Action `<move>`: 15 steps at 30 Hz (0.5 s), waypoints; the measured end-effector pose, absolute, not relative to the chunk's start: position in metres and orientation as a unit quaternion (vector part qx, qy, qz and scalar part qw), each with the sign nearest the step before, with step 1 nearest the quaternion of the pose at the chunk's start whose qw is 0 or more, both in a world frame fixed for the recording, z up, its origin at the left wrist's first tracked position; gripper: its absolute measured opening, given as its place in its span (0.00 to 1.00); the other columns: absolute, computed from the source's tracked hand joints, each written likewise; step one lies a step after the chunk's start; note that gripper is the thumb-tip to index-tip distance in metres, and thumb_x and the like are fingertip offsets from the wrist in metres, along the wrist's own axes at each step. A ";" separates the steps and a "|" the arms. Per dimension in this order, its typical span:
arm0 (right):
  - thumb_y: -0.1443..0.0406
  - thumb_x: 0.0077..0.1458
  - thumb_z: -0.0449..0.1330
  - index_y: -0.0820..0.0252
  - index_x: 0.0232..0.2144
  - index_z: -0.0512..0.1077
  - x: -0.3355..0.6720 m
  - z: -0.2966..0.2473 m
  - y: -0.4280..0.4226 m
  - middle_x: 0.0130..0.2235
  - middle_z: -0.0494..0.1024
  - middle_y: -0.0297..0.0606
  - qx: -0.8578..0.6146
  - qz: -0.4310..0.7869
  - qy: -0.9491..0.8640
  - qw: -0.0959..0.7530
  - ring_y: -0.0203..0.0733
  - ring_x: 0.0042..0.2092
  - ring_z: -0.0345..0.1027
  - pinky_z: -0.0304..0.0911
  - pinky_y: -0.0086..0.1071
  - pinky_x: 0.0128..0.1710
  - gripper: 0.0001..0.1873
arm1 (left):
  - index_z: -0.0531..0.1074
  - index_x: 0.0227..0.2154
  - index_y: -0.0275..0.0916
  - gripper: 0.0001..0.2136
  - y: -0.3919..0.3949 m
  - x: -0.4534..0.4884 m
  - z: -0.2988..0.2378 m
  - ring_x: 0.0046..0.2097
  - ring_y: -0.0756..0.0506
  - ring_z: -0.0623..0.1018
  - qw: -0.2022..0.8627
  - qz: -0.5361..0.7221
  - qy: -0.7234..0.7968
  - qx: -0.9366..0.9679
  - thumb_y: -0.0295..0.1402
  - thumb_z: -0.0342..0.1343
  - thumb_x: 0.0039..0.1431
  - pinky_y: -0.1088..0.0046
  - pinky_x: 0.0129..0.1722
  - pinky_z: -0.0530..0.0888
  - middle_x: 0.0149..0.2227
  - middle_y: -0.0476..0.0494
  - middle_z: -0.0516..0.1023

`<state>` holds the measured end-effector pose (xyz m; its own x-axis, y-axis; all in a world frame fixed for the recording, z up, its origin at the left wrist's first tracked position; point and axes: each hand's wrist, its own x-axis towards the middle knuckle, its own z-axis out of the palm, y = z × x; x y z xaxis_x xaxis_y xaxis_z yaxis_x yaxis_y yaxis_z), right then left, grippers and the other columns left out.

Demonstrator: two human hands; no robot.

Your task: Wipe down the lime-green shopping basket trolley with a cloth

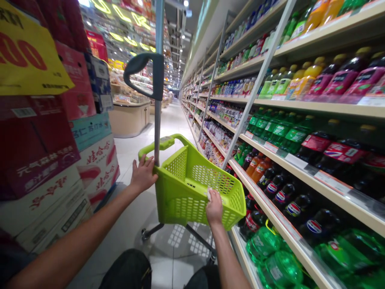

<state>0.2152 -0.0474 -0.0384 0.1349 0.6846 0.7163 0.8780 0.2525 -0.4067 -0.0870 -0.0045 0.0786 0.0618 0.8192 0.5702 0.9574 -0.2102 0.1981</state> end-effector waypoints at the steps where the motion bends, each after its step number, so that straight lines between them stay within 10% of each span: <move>1: 0.78 0.38 0.45 0.63 0.43 0.71 0.205 -0.037 -0.044 0.42 0.71 0.43 -0.595 -0.107 -0.651 0.459 0.43 0.46 0.64 0.60 0.40 0.49 0.29 | 0.62 0.48 0.36 0.23 -0.004 -0.085 0.079 0.61 0.33 0.51 0.113 -0.291 -0.612 -0.727 0.31 0.48 0.44 0.41 0.55 0.47 0.56 0.37 0.62; 15: 0.75 0.46 0.44 0.69 0.51 0.62 0.049 0.032 -0.013 0.50 0.67 0.50 -0.479 -0.029 -0.676 0.559 0.46 0.54 0.58 0.54 0.44 0.55 0.27 | 0.62 0.50 0.33 0.23 -0.038 -0.055 0.075 0.59 0.38 0.57 0.123 -0.288 -0.565 -0.764 0.29 0.48 0.47 0.52 0.58 0.48 0.54 0.37 0.66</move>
<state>0.0491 -0.0126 0.0322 0.0841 0.6156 0.7836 0.6800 0.5393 -0.4967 -0.0550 -0.0379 0.0753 0.1964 0.7911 0.5793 0.9331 -0.3323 0.1375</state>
